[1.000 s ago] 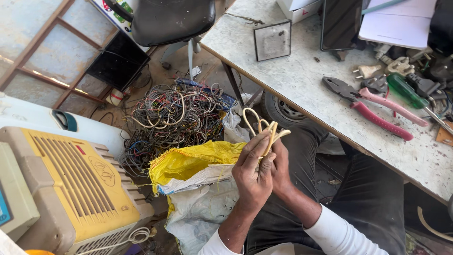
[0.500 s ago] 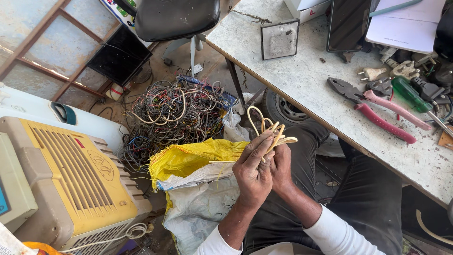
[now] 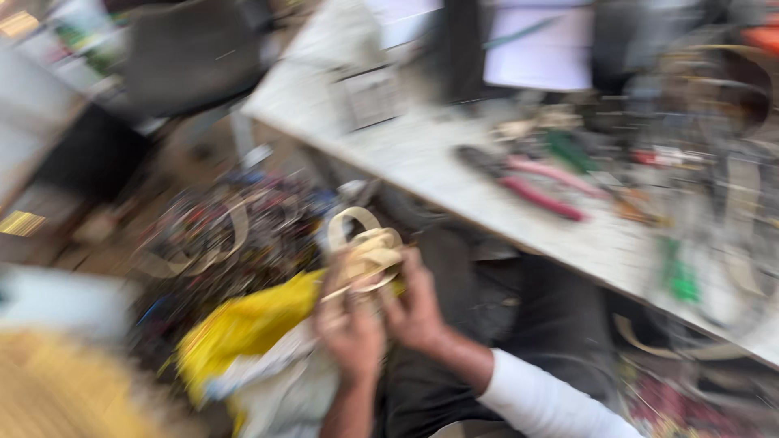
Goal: The person sits at a cluttered workbench and strips the insulation from several small electrical wires using pliers. They handle multiple wires, cut the ends, and place the stripped pieces into a yellow bag on the floor.
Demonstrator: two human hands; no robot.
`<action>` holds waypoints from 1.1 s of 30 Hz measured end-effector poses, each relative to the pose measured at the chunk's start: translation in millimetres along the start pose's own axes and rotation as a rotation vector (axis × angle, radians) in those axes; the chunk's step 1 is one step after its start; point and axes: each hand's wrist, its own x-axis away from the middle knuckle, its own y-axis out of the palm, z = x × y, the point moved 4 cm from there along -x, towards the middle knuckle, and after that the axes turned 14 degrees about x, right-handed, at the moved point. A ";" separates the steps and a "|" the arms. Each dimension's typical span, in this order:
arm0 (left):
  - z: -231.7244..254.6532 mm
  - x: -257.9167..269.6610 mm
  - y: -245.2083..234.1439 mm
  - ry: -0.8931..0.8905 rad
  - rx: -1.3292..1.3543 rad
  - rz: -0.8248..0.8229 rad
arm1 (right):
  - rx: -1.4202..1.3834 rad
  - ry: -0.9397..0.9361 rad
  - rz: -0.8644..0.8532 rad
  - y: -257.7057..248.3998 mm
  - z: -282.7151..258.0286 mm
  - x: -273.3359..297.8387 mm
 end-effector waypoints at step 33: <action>-69.6 -3.6 -12.2 -0.333 0.045 -0.319 | -0.422 0.193 -0.286 -110.8 -30.1 24.2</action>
